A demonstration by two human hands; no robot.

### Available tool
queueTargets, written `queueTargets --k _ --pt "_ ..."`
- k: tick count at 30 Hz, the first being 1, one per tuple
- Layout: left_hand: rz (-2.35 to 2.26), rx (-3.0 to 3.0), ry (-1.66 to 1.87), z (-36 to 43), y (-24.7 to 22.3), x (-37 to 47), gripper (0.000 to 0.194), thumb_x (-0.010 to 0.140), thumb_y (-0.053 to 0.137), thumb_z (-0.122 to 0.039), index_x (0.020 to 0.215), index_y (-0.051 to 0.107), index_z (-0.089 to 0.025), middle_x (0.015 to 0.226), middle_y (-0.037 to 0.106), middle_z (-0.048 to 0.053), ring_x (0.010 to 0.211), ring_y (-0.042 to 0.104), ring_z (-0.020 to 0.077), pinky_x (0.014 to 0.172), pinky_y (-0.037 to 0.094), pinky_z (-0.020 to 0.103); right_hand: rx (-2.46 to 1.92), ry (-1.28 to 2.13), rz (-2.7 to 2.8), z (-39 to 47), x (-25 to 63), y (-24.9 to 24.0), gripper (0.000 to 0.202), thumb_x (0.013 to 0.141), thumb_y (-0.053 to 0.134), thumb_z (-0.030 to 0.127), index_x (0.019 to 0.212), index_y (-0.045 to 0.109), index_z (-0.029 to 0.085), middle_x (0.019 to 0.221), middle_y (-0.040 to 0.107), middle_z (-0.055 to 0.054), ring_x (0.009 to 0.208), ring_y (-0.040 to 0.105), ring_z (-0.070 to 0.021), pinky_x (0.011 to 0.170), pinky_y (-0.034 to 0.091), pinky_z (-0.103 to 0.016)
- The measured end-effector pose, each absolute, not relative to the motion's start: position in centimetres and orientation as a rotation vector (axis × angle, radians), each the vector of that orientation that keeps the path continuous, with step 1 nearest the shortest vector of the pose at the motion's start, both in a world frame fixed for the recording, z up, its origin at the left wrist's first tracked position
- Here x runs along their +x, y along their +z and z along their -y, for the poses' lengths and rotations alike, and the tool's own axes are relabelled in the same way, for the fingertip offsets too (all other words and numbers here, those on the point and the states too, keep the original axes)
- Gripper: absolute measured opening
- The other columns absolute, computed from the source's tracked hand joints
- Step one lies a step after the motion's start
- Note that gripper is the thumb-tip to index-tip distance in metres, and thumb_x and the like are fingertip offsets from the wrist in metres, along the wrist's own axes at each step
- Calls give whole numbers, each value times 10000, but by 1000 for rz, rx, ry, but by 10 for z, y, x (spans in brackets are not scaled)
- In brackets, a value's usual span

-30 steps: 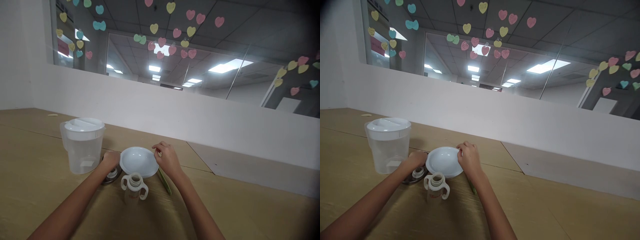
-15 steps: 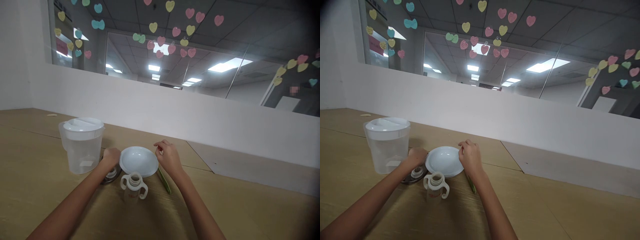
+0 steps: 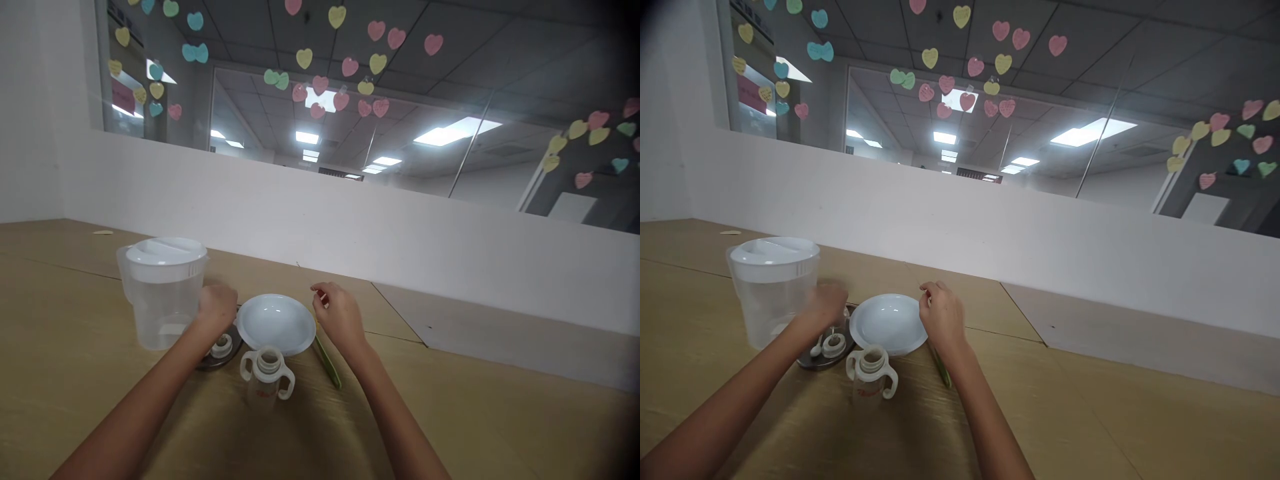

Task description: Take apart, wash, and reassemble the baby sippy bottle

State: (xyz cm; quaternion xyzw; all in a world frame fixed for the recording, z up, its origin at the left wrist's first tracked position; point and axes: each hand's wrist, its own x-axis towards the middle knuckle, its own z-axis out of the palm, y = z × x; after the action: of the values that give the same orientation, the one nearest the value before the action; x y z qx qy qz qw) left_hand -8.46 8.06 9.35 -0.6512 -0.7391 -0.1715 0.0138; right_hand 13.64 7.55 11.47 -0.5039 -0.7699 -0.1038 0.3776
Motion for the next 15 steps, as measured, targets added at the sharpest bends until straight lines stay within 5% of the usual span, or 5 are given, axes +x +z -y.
queueTargets --k 6,15 --pt "2141 -1913 -331 -43 130 -70 271 671 490 -51 864 679 -70 893 667 229 880 631 343 667 453 364 -1315 -189 1909 -71 139 121 240 779 456 126 901 658 172 815 678 -47 658 605 -162 615 432 -271" --pt "1941 -2216 -688 -41 134 -45 148 646 489 -234 587 615 -182 576 616 49 533 535 165 466 251 259 -646 176 1510 -39 127 133 99 907 391 261 986 419 207 757 649 -14 682 641 -138 649 531 -298"
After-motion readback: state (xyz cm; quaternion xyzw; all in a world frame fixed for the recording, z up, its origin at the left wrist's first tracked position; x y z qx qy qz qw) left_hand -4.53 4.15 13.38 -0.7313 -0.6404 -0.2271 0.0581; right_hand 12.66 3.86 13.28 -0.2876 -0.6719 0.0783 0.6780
